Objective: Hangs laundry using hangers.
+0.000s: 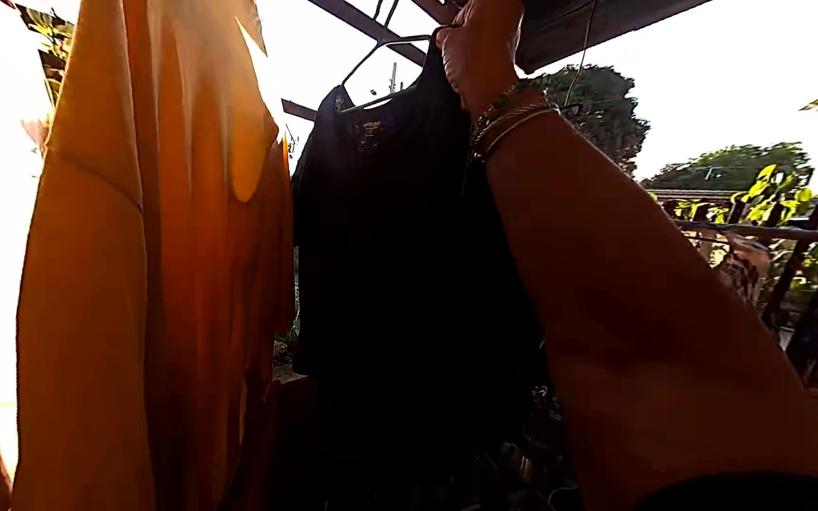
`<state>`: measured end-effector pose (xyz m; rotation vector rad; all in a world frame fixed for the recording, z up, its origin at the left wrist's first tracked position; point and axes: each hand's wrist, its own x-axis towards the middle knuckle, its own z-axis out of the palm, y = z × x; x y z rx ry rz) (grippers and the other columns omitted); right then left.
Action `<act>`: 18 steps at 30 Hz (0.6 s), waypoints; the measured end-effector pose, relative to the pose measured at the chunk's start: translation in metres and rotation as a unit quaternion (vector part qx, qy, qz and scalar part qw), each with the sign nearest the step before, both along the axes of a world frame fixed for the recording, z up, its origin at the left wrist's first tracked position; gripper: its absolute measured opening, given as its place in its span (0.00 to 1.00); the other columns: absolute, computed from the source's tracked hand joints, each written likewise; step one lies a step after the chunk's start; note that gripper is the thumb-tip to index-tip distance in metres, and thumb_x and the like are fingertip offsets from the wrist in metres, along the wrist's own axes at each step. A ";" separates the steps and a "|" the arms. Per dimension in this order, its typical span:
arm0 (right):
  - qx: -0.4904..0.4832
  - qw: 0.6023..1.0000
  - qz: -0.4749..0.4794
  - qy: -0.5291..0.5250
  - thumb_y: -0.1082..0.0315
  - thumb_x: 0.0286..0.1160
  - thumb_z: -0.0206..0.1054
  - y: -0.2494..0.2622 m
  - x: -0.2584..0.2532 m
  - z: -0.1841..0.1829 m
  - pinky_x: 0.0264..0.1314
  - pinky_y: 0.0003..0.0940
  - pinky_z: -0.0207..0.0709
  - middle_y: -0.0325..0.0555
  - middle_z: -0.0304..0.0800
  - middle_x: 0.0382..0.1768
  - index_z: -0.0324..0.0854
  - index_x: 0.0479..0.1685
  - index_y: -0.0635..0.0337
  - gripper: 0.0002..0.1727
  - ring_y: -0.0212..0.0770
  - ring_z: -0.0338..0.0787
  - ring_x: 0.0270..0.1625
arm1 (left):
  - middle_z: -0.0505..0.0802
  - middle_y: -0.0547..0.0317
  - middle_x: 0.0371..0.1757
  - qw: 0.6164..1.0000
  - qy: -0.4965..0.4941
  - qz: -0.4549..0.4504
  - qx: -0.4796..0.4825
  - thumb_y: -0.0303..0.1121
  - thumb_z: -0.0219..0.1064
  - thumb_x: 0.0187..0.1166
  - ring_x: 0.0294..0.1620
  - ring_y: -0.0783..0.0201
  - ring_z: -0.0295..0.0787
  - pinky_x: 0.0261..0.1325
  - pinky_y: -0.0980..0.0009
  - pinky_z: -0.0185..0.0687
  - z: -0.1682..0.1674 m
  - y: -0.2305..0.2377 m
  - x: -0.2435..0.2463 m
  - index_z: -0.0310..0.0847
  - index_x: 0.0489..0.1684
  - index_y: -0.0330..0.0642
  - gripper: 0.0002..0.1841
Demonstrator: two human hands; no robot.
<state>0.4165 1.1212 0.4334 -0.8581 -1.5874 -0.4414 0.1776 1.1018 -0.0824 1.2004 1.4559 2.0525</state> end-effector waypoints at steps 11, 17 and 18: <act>-0.009 1.000 -0.001 -0.016 0.72 0.72 0.68 0.005 -0.025 -0.005 0.70 0.53 0.76 0.61 0.91 0.53 0.89 0.51 0.67 0.13 0.55 0.88 0.63 | 0.54 0.36 0.94 0.999 -0.001 0.017 0.030 0.50 0.52 0.84 0.91 0.45 0.58 0.83 0.51 0.65 -0.017 -0.004 0.008 0.43 0.95 0.34 0.42; -0.051 0.993 0.059 -0.086 0.67 0.85 0.62 -0.013 -0.020 -0.032 0.57 0.40 0.75 0.56 0.87 0.47 0.85 0.52 0.69 0.13 0.44 0.84 0.49 | 0.53 0.25 0.92 0.972 0.174 -0.086 0.137 0.68 0.35 0.87 0.94 0.46 0.51 0.91 0.56 0.56 -0.055 0.009 0.055 0.44 0.91 0.22 0.51; -0.082 0.987 0.103 -0.086 0.62 0.89 0.61 -0.017 -0.012 -0.035 0.51 0.34 0.74 0.52 0.85 0.46 0.84 0.54 0.67 0.15 0.38 0.82 0.45 | 0.53 0.23 0.91 0.965 0.201 -0.090 0.146 0.71 0.33 0.85 0.95 0.44 0.49 0.93 0.54 0.51 -0.061 0.012 0.064 0.46 0.90 0.21 0.54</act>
